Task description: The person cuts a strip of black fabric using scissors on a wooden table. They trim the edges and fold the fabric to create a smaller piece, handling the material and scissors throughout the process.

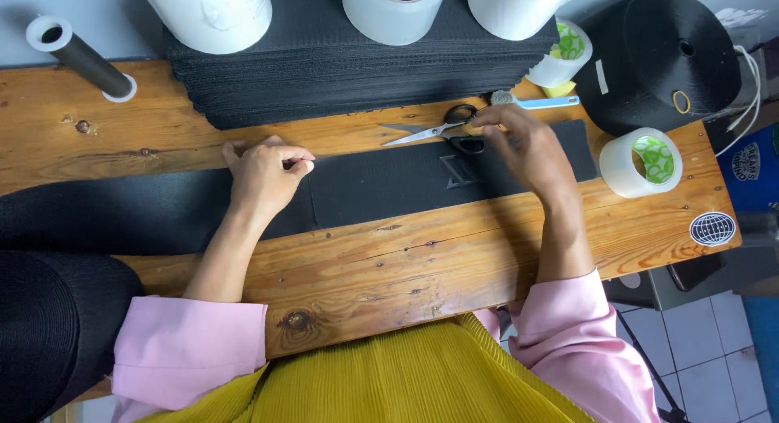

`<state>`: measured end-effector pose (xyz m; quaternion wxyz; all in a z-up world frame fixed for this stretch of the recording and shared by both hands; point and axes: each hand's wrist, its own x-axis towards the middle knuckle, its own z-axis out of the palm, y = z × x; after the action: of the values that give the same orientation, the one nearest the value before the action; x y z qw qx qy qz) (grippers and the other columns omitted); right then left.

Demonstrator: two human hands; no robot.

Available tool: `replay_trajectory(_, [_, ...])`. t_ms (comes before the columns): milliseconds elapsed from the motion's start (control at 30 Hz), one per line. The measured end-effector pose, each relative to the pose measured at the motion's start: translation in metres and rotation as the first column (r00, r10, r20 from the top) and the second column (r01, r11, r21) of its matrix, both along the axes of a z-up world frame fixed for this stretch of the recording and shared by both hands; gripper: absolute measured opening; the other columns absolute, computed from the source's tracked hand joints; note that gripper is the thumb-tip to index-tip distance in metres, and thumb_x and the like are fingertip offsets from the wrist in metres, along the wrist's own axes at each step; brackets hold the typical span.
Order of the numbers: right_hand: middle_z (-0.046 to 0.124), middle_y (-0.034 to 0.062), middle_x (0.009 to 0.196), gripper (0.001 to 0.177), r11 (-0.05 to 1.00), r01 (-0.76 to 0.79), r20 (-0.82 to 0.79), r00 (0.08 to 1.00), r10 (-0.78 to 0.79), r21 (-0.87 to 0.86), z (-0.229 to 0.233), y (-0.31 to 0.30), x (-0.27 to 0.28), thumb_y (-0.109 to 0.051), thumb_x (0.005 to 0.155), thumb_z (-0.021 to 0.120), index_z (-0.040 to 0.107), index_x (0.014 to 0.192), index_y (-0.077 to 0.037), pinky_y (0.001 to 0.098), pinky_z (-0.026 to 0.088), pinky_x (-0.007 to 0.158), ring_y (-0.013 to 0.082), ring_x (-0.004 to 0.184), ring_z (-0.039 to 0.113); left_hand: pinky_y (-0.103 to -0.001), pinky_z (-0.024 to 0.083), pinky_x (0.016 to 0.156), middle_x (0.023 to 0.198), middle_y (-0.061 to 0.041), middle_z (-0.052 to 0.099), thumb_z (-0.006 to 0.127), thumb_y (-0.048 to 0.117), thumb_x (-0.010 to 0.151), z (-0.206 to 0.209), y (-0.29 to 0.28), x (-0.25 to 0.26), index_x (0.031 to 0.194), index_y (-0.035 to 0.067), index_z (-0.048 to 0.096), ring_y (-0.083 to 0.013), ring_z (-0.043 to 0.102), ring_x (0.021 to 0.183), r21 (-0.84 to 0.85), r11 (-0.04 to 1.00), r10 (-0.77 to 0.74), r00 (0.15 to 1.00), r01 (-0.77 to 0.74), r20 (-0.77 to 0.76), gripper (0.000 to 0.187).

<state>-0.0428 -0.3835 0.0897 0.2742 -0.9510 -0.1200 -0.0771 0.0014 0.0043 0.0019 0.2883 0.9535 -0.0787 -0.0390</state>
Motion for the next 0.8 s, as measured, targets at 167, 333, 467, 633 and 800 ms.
replay_trajectory(167, [0.071, -0.0003, 0.100, 0.013, 0.983, 0.146, -0.057, 0.987, -0.153, -0.114, -0.050, -0.042, 0.022, -0.036, 0.110, 0.066, 0.073, 0.117, -0.027, 0.0408, 0.058, 0.083, 0.0253, 0.095, 0.072, -0.057, 0.015, 0.113, 0.097, -0.003, 0.073, 0.070, 0.024, 0.088, -0.002, 0.012, 0.004, 0.096, 0.026, 0.080, -0.0238, 0.069, 0.103, 0.003, 1.000, 0.006, 0.999, -0.006, 0.050, 0.013])
replay_trajectory(333, [0.071, 0.0111, 0.100, 0.017, 0.963, 0.201, -0.086, 0.972, -0.219, -0.180, -0.042, -0.036, 0.018, -0.032, 0.111, 0.064, 0.070, 0.120, -0.019, 0.0529, 0.057, 0.085, 0.0361, 0.099, 0.070, -0.054, 0.018, 0.111, 0.098, -0.001, 0.073, 0.071, 0.022, 0.088, 0.000, 0.020, 0.006, 0.098, 0.027, 0.080, -0.0220, 0.069, 0.104, 0.026, 1.000, 0.005, 0.999, -0.006, 0.042, 0.015])
replay_trajectory(467, [0.071, 0.0081, 0.106, 0.019, 0.960, 0.173, -0.138, 0.969, -0.206, -0.219, -0.035, -0.027, 0.016, -0.033, 0.109, 0.063, 0.067, 0.123, -0.021, 0.0516, 0.055, 0.089, 0.0338, 0.106, 0.068, -0.057, 0.017, 0.110, 0.098, -0.002, 0.073, 0.071, 0.021, 0.088, -0.002, 0.022, 0.007, 0.099, 0.024, 0.080, -0.0241, 0.070, 0.103, 0.007, 1.000, 0.000, 0.999, -0.001, 0.043, 0.015])
replay_trajectory(633, [0.068, 0.0095, 0.106, 0.021, 0.959, 0.137, -0.139, 0.975, -0.175, -0.249, -0.030, -0.023, 0.016, -0.032, 0.111, 0.061, 0.067, 0.123, -0.016, 0.0514, 0.055, 0.091, 0.0336, 0.109, 0.065, -0.057, 0.017, 0.111, 0.098, -0.007, 0.074, 0.073, 0.018, 0.088, -0.002, 0.023, 0.008, 0.098, 0.022, 0.081, -0.0295, 0.071, 0.103, -0.072, 0.997, -0.015, 0.999, 0.019, 0.046, 0.014])
replay_trajectory(800, [0.068, 0.0108, 0.104, 0.019, 0.968, 0.123, -0.106, 0.983, -0.149, -0.218, -0.033, -0.024, 0.016, -0.029, 0.108, 0.064, 0.068, 0.121, -0.015, 0.0499, 0.055, 0.092, 0.0350, 0.107, 0.065, -0.061, 0.014, 0.113, 0.096, -0.004, 0.074, 0.070, 0.024, 0.089, -0.003, 0.021, 0.009, 0.101, 0.025, 0.081, -0.0293, 0.069, 0.105, 0.012, 1.000, 0.023, 1.000, -0.023, -0.007, 0.015])
